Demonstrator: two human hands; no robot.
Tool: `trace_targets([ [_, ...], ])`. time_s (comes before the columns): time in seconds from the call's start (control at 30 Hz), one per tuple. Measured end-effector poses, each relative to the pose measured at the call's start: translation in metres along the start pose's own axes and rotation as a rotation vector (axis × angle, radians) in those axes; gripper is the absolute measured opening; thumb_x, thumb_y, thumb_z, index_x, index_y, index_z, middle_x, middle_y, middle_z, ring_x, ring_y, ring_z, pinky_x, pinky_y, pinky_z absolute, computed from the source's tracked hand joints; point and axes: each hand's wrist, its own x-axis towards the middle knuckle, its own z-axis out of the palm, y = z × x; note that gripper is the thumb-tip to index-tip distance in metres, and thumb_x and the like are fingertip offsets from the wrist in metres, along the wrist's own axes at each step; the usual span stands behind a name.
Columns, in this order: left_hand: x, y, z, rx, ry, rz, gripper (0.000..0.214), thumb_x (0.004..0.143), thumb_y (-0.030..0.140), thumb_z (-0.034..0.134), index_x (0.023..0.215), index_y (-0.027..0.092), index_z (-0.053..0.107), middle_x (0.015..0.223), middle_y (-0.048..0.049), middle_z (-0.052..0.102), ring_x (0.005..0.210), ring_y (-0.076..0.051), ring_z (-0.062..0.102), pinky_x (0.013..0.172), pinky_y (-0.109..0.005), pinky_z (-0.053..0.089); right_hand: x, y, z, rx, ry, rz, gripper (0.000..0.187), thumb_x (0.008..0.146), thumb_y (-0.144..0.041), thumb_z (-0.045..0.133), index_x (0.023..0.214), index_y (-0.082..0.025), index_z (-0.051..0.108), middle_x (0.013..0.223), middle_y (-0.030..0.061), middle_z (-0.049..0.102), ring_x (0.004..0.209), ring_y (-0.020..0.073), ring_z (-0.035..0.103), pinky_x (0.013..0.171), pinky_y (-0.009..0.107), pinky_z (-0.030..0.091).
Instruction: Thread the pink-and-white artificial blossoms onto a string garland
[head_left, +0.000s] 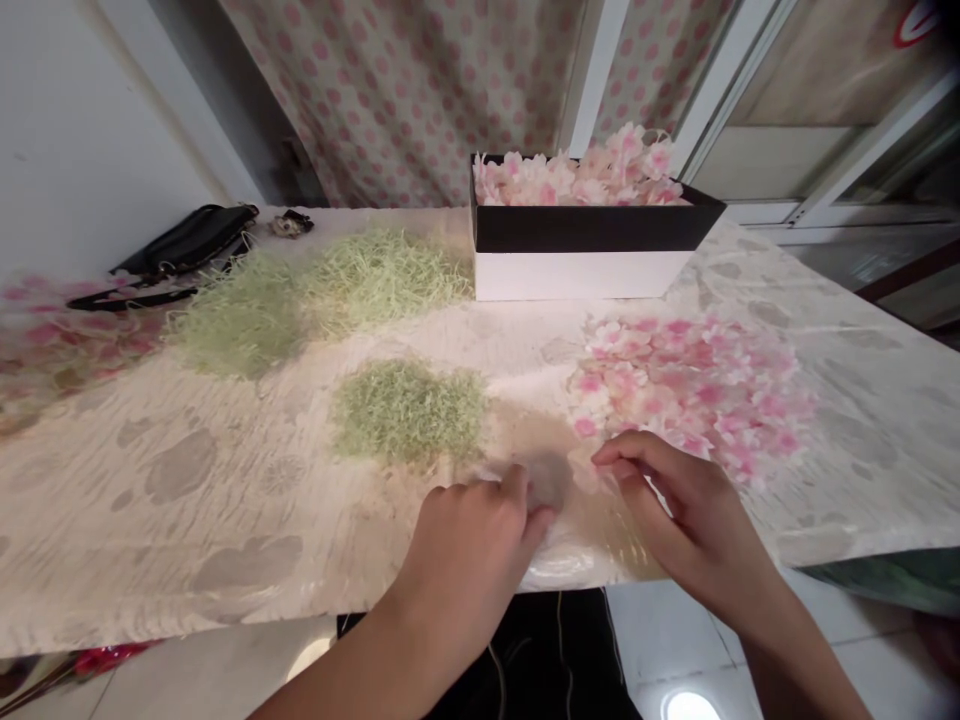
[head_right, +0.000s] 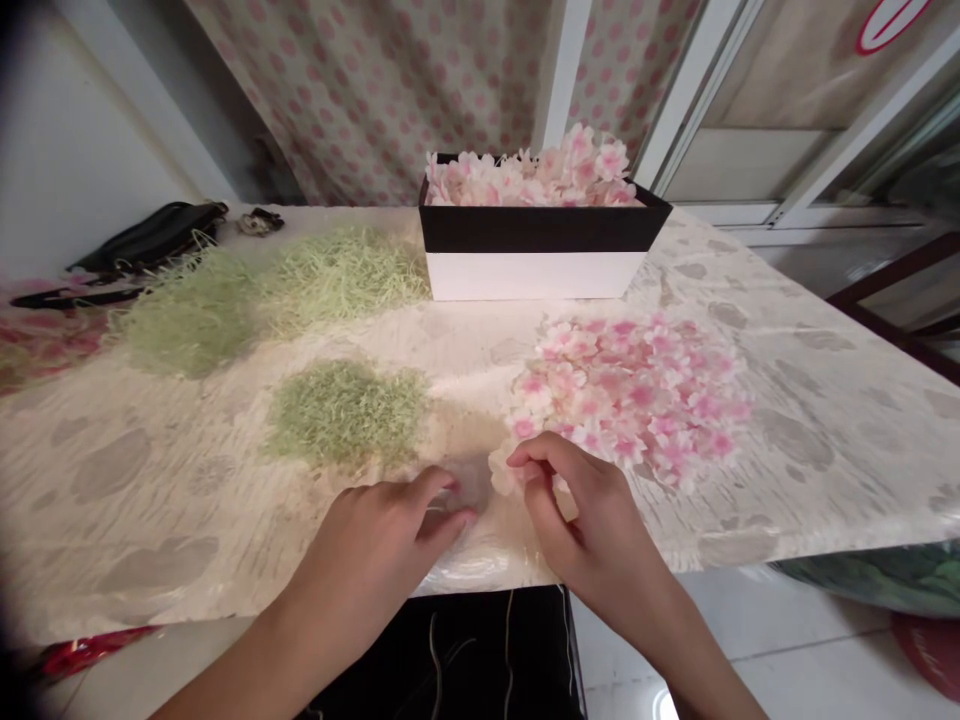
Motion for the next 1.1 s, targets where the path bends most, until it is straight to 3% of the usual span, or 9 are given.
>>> trace_targets([
  [0.13,0.0,0.002,0.005,0.048,0.028,0.036,0.024,0.088,0.005,0.042,0.086,0.01,0.066,0.059,-0.0087,0.068,0.046,-0.025,0.064,0.043,-0.03,0.042,-0.001,0.003,0.005,0.116,0.046,0.067,0.006,0.087,-0.022,0.059,0.094,-0.023,0.058,0.084,0.0015,0.065,0.071,0.0149,0.065,0.062,0.025,0.054],
  [0.27,-0.003,-0.002,0.004,-0.043,0.101,0.032,0.022,0.092,0.01,0.041,0.092,0.011,0.063,0.055,-0.0025,0.061,0.042,-0.017,0.055,0.043,-0.026,0.036,-0.004,0.006,0.001,0.376,0.052,0.174,0.01,0.084,-0.024,0.067,0.094,-0.025,0.064,0.087,0.0009,0.067,0.072,0.0134,0.067,0.064,0.023,0.056],
  [0.37,-0.011,-0.006,-0.005,-0.445,0.179,-0.007,0.019,0.097,0.023,0.041,0.093,0.017,0.058,0.05,0.0079,0.041,0.04,-0.009,0.039,0.041,-0.02,0.029,-0.003,0.001,-0.005,0.585,-0.096,0.147,0.004,0.082,-0.025,0.071,0.08,-0.025,0.067,0.078,0.0002,0.067,0.075,0.0147,0.067,0.068,0.024,0.056],
  [0.47,-0.018,-0.007,-0.016,-0.944,0.15,-0.046,0.018,0.096,0.028,0.048,0.081,0.02,0.056,0.051,0.0096,0.028,0.043,-0.007,0.027,0.04,-0.018,0.021,0.0,-0.011,-0.005,0.688,-0.22,0.111,0.006,0.083,-0.028,0.071,0.078,-0.025,0.068,0.106,0.0053,0.068,0.105,0.0214,0.064,0.088,0.034,0.054],
  [0.53,-0.021,-0.007,-0.021,-1.105,0.086,-0.064,0.018,0.094,0.026,0.051,0.077,0.019,0.056,0.051,0.0099,0.027,0.045,-0.007,0.023,0.041,-0.019,0.02,0.002,-0.019,0.0,0.711,-0.235,0.101,0.006,0.084,-0.027,0.069,0.079,-0.025,0.068,0.122,0.006,0.062,0.117,0.0233,0.058,0.096,0.038,0.051],
  [0.6,-0.021,-0.007,-0.022,-1.233,0.041,-0.09,0.019,0.092,0.025,0.054,0.075,0.019,0.055,0.05,0.0104,0.026,0.044,-0.007,0.021,0.041,-0.019,0.019,0.004,-0.027,0.007,0.742,-0.231,0.08,0.004,0.086,-0.024,0.067,0.082,-0.025,0.067,0.118,0.0049,0.064,0.115,0.0207,0.059,0.095,0.035,0.051],
  [0.7,-0.023,-0.009,-0.02,-1.378,0.011,-0.156,0.022,0.091,0.028,0.056,0.071,0.019,0.055,0.047,0.0109,0.026,0.042,-0.007,0.02,0.04,-0.02,0.017,0.005,-0.035,0.017,0.753,-0.168,0.068,0.009,0.088,-0.018,0.063,0.085,-0.026,0.065,0.093,0.0002,0.066,0.09,0.0116,0.065,0.078,0.02,0.054],
  [0.9,-0.034,-0.014,-0.013,-1.433,0.045,-0.155,0.022,0.091,0.035,0.055,0.076,0.02,0.053,0.05,0.0106,0.024,0.044,-0.007,0.019,0.041,-0.021,0.017,0.002,-0.041,0.029,0.671,-0.079,0.076,0.008,0.088,-0.018,0.062,0.088,-0.025,0.058,0.08,-0.0032,0.059,0.072,0.0079,0.059,0.064,0.014,0.051],
  [1.1,-0.038,-0.012,-0.014,-1.253,0.075,-0.192,0.035,0.09,0.02,0.055,0.061,0.019,0.035,0.053,0.0098,0.021,0.047,-0.007,0.019,0.042,-0.021,0.016,0.0,-0.046,0.031,0.678,-0.122,0.142,0.019,0.088,-0.017,0.06,0.101,-0.028,0.053,0.083,-0.0036,0.055,0.075,0.0089,0.058,0.067,0.016,0.051],
])
